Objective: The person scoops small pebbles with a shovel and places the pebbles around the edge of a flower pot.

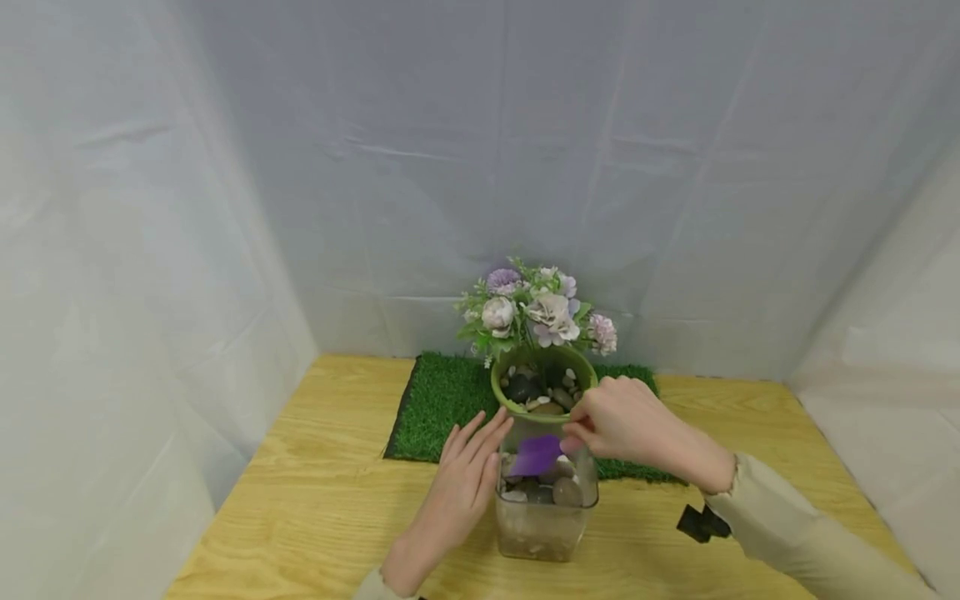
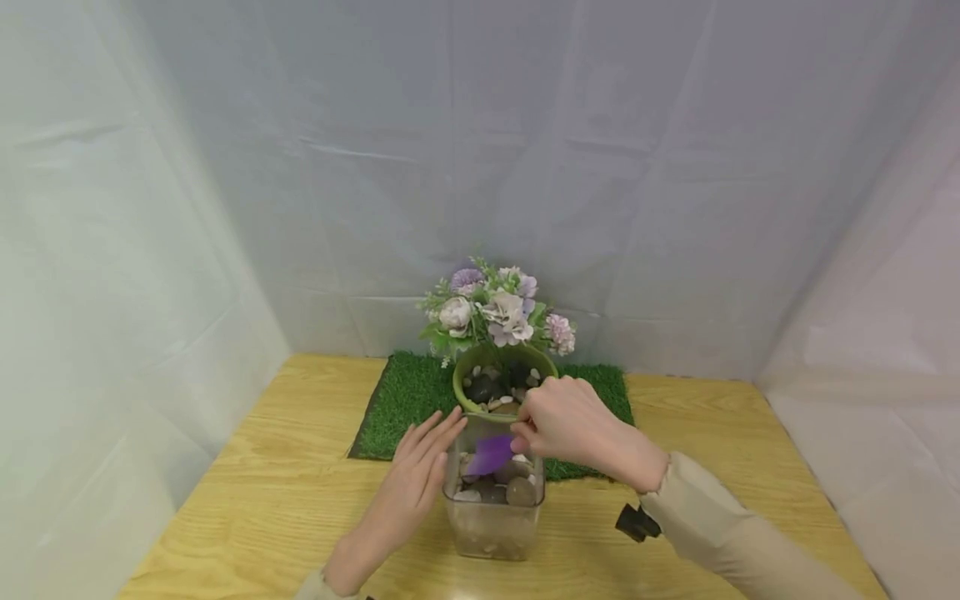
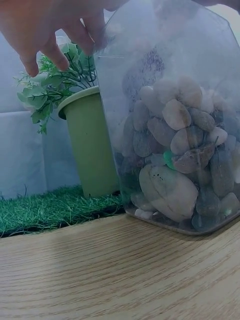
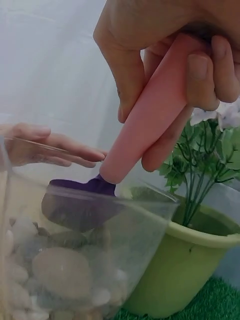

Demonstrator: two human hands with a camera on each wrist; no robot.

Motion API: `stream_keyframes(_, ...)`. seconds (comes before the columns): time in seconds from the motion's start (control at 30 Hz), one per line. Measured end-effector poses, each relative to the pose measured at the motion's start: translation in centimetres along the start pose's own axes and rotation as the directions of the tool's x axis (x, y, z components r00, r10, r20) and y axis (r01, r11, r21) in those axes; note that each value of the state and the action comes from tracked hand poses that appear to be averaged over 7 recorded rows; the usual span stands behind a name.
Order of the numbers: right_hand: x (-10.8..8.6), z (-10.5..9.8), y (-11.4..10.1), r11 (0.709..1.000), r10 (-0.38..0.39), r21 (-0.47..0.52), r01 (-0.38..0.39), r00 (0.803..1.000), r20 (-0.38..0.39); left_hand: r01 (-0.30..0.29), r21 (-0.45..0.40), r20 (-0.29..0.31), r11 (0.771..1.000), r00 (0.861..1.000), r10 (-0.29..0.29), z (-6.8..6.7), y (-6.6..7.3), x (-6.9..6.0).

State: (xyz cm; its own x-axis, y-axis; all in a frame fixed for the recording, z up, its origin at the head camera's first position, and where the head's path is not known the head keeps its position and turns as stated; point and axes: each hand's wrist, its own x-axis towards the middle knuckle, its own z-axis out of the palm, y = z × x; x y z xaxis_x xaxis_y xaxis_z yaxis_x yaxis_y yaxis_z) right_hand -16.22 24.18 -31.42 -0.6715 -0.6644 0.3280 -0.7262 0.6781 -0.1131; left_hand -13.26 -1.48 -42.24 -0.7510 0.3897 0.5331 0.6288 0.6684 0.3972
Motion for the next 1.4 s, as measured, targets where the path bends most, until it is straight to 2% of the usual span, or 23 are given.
stream_keyframes(0.13, 1.0, -0.1, -0.4, 0.999, -0.031, 0.030, 0.030, 0.999, 0.022, -0.006, 0.002, 0.004, 1.000, 1.000, 0.006, 0.0, 0.0, 0.0)
stream_keyframes(0.23, 0.7, 0.0, -0.4, 0.998, -0.051, 0.048, 0.050, 0.998, 0.025, -0.002, -0.004, 0.012, 1.000, 1.000, 0.002, 0.0, 0.1, 0.0)
stream_keyframes(0.37, 0.0, 0.2, 0.2, 0.991, -0.125, 0.046, 0.124, 0.992, 0.010, 0.010, -0.007, 0.011, 1.000, 1.000, -0.010, 0.0, 0.1, 0.0)
stream_keyframes(0.47, -0.3, 0.3, 0.7, 0.978, -0.201, 0.054, 0.201, 0.980, -0.009, 0.012, 0.000, -0.004, 1.000, 1.000, -0.012, 0.0, 0.0, -0.1)
stream_keyframes(0.53, -0.4, 0.1, 0.9, 0.973, -0.218, 0.072, 0.218, 0.976, -0.008, 0.011, 0.003, -0.008, 1.000, 1.000, -0.011, 0.0, 0.0, -0.1)
stream_keyframes(0.77, 0.2, -0.8, 0.5, 0.993, -0.117, 0.027, 0.117, 0.993, 0.004, 0.009, 0.001, 0.000, 1.000, 1.000, -0.009, 0.0, 0.0, -0.1)
stream_keyframes(0.97, 2.3, -0.6, 0.1, 0.990, -0.139, 0.004, 0.139, 0.989, 0.054, 0.007, -0.005, 0.013, 1.000, 1.000, -0.007, -0.1, 0.1, 0.0)
stream_keyframes(1.13, 3.7, -1.4, 0.8, 0.981, -0.188, 0.068, 0.179, 0.970, 0.154, -0.002, -0.001, 0.001, 1.000, 1.000, 0.002, 0.0, 0.1, 0.0)
stream_keyframes(1.23, 3.9, -1.9, 1.1, 0.974, -0.223, 0.089, 0.209, 0.954, 0.199, -0.005, 0.007, -0.013, 1.000, 1.000, 0.005, 0.1, 0.1, 0.0)
stream_keyframes(1.33, 3.7, -2.3, 1.1, 0.962, -0.271, 0.098, 0.256, 0.938, 0.216, -0.007, 0.014, -0.020, 1.000, 1.000, 0.007, 0.1, 0.1, 0.0)
stream_keyframes(1.4, 3.3, -2.7, 1.0, 0.960, -0.277, 0.093, 0.263, 0.936, 0.215, -0.006, 0.014, -0.019, 1.000, 1.000, 0.007, 0.1, 0.1, 0.0)
